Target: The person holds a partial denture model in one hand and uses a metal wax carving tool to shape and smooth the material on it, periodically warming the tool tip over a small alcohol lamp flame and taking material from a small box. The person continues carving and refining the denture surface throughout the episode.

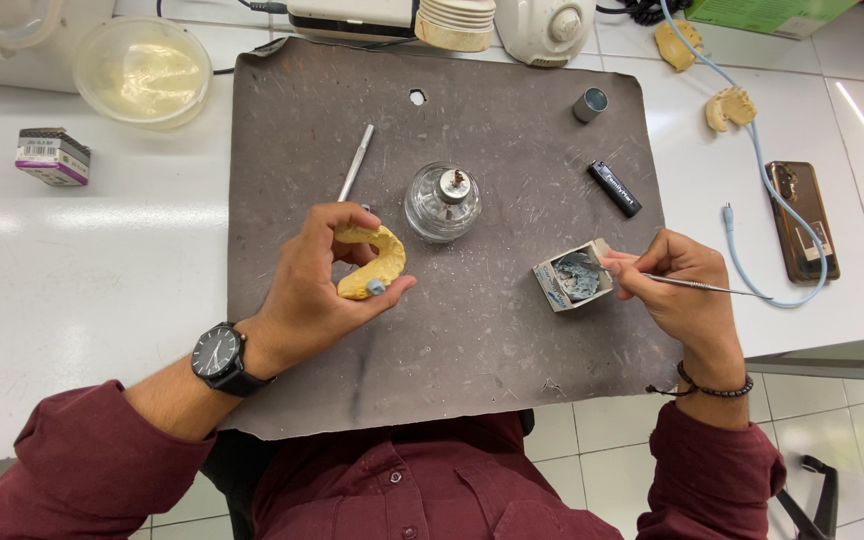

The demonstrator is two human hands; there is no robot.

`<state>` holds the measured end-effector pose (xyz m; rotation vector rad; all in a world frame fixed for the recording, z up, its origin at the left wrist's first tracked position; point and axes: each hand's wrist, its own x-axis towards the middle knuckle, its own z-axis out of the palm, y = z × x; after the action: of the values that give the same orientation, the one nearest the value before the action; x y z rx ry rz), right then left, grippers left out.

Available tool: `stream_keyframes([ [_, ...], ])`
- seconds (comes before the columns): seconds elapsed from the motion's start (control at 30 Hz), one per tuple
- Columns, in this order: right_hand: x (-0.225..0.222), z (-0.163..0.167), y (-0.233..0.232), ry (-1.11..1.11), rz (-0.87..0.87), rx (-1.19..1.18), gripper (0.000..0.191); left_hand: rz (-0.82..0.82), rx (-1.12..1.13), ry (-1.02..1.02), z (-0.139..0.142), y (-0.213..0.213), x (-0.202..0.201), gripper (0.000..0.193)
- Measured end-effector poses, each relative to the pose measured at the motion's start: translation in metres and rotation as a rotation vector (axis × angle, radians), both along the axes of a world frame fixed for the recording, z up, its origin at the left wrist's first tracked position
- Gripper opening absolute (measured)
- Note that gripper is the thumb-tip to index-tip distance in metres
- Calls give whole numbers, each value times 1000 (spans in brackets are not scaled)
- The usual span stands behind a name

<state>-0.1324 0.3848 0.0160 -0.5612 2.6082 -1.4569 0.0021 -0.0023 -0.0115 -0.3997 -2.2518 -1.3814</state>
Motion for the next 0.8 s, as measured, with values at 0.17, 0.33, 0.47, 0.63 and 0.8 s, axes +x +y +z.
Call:
stream_keyframes([
  [0.17,-3,-2,2,-14,-41,68,27,9,1,-3,2,1,0,67],
  [0.33,9,29,3,75,91,-146,21,30,-4,-10,2,1,0,69],
  [0.47,26,52,-29,99,224,-458,11,27,1,5,1,1,-1,68],
  [0.63,51,53,-98,58,424,-483,13,12,28,-12,3,-2,-1,69],
  [0.8,54,32,-155,37,554,-620,6,18,75,-15,2,-1,0,69],
])
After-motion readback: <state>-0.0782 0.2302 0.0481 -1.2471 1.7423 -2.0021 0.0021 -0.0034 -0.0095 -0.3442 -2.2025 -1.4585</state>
